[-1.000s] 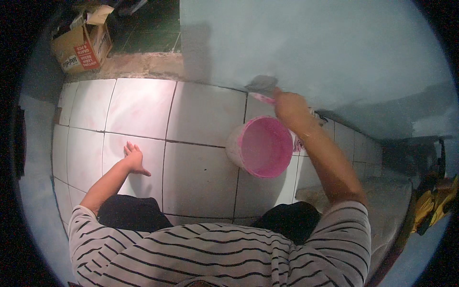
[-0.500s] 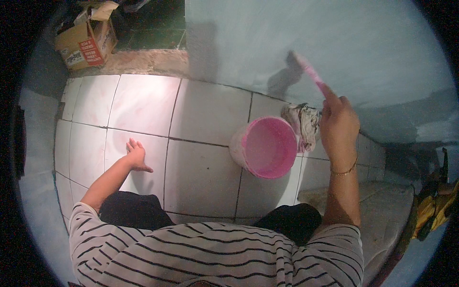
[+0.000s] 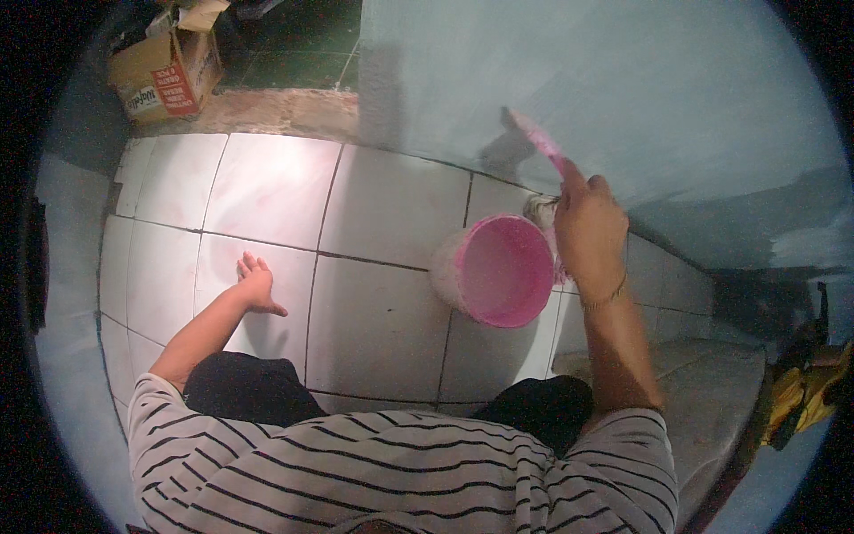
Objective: The person cleans a white table fan using a pink brush, wiping the fan's body and cage. They then plug the fan into a wall socket and turn it on. Finally, the person uses the brush to wipe the tiled floor near a pink bucket.
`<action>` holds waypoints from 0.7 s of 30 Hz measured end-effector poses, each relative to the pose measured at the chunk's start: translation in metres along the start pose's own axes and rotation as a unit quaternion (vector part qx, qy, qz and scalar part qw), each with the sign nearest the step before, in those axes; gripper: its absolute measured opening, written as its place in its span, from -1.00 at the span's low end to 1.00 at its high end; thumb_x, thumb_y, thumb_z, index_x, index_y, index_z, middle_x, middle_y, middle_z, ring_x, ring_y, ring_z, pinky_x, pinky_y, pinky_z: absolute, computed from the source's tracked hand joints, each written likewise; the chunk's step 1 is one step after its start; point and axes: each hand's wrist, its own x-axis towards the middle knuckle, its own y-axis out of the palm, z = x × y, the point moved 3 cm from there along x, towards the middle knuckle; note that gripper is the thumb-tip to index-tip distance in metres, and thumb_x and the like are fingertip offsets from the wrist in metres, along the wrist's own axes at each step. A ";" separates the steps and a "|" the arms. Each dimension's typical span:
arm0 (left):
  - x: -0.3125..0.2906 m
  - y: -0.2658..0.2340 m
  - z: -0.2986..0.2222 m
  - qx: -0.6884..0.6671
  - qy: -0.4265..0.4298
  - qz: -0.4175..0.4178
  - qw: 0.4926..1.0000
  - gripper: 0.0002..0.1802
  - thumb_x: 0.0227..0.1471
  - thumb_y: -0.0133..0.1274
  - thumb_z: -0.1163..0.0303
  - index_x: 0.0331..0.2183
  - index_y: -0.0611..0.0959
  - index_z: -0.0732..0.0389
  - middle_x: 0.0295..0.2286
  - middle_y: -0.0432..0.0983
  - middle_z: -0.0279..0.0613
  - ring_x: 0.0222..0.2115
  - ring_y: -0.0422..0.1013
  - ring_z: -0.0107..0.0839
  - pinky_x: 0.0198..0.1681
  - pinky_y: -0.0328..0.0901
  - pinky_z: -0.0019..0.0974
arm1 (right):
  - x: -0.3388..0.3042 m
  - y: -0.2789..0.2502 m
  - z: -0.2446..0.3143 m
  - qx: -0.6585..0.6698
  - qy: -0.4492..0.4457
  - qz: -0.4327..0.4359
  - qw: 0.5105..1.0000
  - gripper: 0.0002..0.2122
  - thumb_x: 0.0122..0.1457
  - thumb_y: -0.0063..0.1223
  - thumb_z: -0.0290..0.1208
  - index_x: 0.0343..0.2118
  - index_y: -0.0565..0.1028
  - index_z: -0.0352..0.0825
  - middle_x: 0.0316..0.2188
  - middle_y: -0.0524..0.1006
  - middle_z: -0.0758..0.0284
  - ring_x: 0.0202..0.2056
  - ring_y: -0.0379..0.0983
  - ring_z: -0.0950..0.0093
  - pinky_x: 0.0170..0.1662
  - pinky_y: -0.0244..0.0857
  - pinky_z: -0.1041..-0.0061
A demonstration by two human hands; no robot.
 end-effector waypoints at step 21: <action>0.000 -0.005 0.001 0.006 0.002 0.018 1.000 0.51 -0.51 0.33 -0.14 0.07 -0.30 0.61 0.05 -0.56 0.61 0.12 -0.40 0.39 0.16 -0.15 0.09 | 0.033 0.046 0.045 -0.045 -0.155 0.082 0.984 -0.81 -0.01 -0.12 -0.46 -0.32 0.50 -0.29 -0.48 0.49 0.10 -0.42 0.48 0.19 -0.36 0.36 0.25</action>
